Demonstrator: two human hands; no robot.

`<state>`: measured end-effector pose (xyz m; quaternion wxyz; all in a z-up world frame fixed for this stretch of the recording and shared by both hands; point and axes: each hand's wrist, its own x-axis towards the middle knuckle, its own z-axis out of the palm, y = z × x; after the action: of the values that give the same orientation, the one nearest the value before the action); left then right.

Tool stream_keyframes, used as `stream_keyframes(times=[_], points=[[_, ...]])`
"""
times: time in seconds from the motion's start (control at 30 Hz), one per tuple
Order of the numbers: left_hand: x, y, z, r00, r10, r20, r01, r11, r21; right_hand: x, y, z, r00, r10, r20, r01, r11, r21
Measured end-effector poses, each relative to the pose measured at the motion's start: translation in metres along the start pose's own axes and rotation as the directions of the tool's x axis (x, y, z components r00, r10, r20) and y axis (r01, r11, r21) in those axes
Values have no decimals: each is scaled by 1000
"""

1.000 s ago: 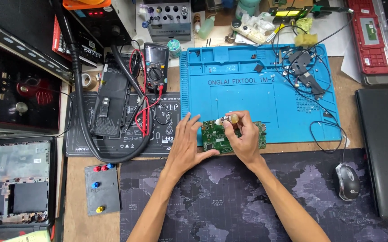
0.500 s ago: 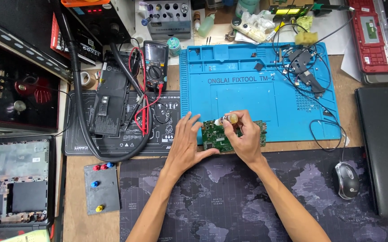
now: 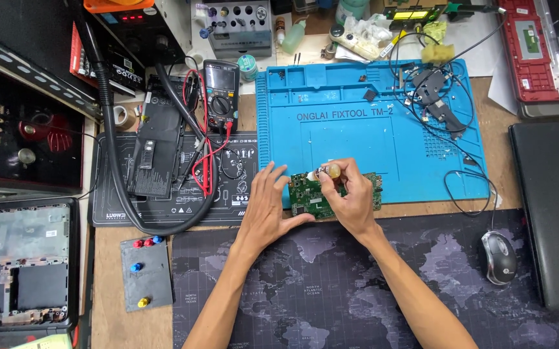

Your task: Using a hot air rework station and tweezers to solder or desolder components on a laptop motherboard.

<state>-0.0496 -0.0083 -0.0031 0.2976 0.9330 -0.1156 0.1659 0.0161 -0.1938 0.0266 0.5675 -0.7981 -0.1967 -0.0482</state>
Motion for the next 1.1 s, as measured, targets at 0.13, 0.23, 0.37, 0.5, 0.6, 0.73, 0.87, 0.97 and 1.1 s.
stream_keyframes(times=[0.13, 0.23, 0.37, 0.5, 0.6, 0.73, 0.87, 0.97, 1.1], points=[[1, 1, -1, 1000, 7, -4, -7, 1000, -8, -1, 6, 1, 1000, -10, -7, 10, 1000, 5], [0, 1, -1, 1000, 9, -4, -9, 1000, -12, -1, 0, 0, 1000, -14, -10, 14, 1000, 19], [1, 1, -1, 1000, 6, -2, -6, 1000, -5, -4, 12, 0, 999, -10, -42, 12, 999, 45], [0, 1, -2, 1000, 1, 10, -1, 1000, 5, -8, 21, 2, 999, -17, -49, 19, 999, 26], [0, 1, -2, 1000, -5, 15, 5, 1000, -2, -7, 17, 1, 999, -25, -48, 26, 999, 25], [1, 0, -2, 1000, -8, 17, 8, 1000, 2, -7, 20, 3, 999, -29, -46, 31, 999, 25], [0, 0, -1, 1000, -7, 22, 7, 1000, 9, -8, 23, 3, 998, -39, -41, 41, 999, 34], [0, 0, -1, 1000, -6, 23, 6, 1000, 14, -8, 24, 3, 998, -46, -33, 47, 998, 37], [0, 0, -2, 1000, -4, 23, 4, 1000, 15, -8, 24, 3, 998, -53, -30, 55, 998, 38]])
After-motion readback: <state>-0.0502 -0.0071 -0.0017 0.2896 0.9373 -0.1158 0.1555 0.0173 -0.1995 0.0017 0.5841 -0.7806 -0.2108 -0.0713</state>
